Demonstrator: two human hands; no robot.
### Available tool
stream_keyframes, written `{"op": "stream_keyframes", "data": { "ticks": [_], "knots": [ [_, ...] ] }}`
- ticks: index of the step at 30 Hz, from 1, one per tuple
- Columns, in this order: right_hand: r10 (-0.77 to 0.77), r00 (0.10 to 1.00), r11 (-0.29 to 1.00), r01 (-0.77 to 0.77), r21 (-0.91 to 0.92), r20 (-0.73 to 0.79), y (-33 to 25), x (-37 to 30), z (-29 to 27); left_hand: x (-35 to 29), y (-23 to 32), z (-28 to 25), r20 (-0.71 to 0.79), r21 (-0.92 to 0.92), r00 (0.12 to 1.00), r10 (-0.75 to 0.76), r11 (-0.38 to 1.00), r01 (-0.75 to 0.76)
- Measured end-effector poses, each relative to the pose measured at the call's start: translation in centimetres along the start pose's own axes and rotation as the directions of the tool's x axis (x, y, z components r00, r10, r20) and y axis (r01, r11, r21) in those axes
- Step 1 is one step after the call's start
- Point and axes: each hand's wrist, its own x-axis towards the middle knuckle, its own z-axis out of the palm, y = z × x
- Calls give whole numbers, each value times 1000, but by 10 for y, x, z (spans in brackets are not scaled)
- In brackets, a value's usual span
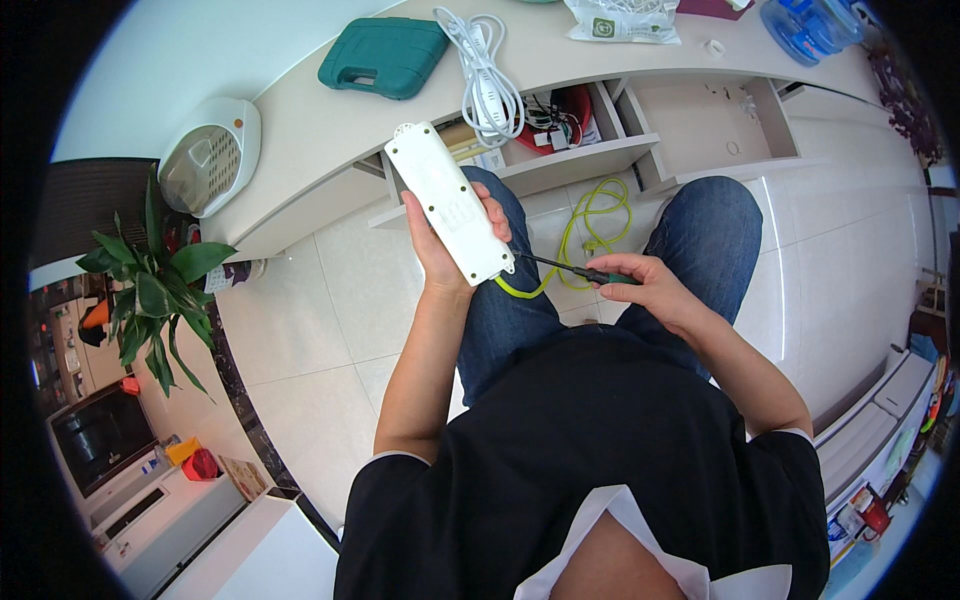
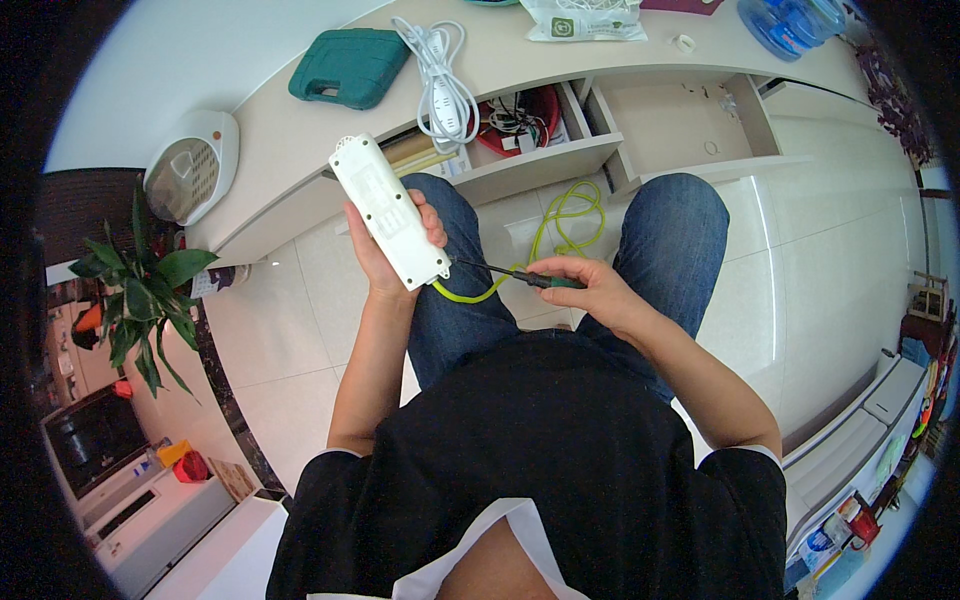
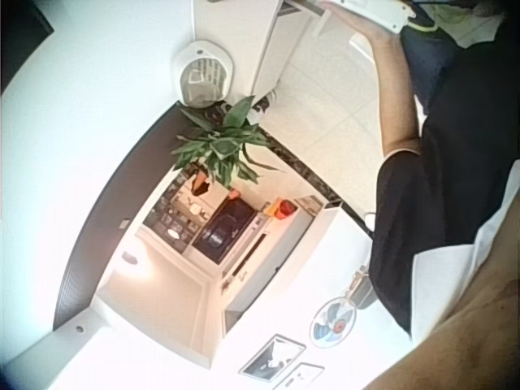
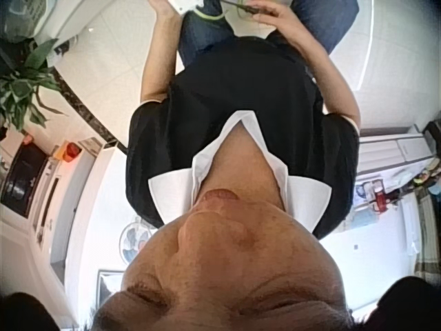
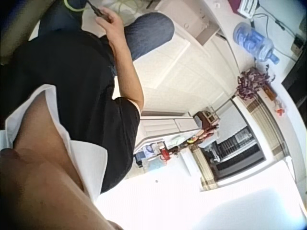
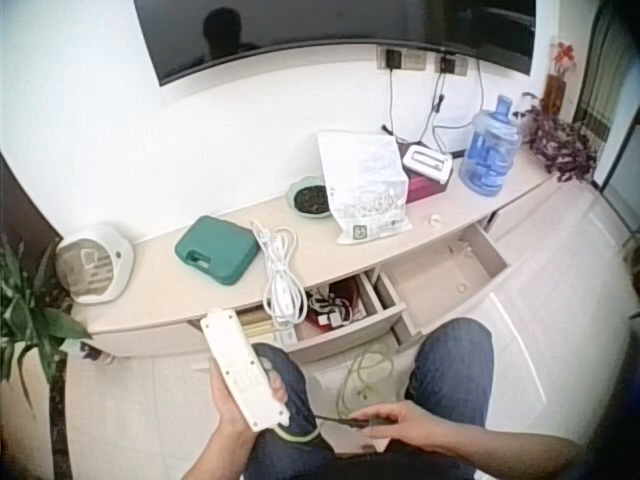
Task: The person sits on the floor and handles a white power strip, then switches to a green power strip. They use a screwdriver to unscrew the casing of the green power strip, inspect the internal components, and place the screwdriver into a tool kit.
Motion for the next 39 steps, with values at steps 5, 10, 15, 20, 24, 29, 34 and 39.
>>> {"op": "stream_keyframes", "data": {
  "ticks": [5, 10, 15, 20, 24, 29, 34, 39],
  "knots": [
    [-33, 999, 999, 33, -38, -20, -4, -1, 2, 0, 0, 2, -21, 5, 1000, -6, 1000, 6],
    [-115, 992, 980, 107, -170, -42, -7, -3, 4, 0, 0, 0, -12, 13, 1000, -4, 1000, 4],
    [-243, 968, 945, 223, -241, -58, -3, -3, 4, 0, 0, 2, -9, 28, 1000, -4, 1000, 4],
    [-380, 921, 831, 300, -468, -85, -6, -3, 7, -1, 0, 1, -6, 21, 1000, -2, 1000, 2],
    [-458, 881, 758, 319, -568, -117, -8, -5, 12, 0, -1, -1, 0, 27, 1000, 2, 1000, -2],
    [-541, 836, 658, 352, -666, -93, -9, -8, 13, 0, 0, 1, -1, 12, 1000, 0, 1000, 0],
    [-572, 816, 617, 361, -699, -82, -8, -8, 13, 0, 0, -1, 6, 3, 1000, -6, 1000, 6],
    [-559, 827, 675, 414, -610, -56, -4, -7, 13, 0, 0, 1, -6, -2, 1000, -13, 1000, 13]
  ]
}}
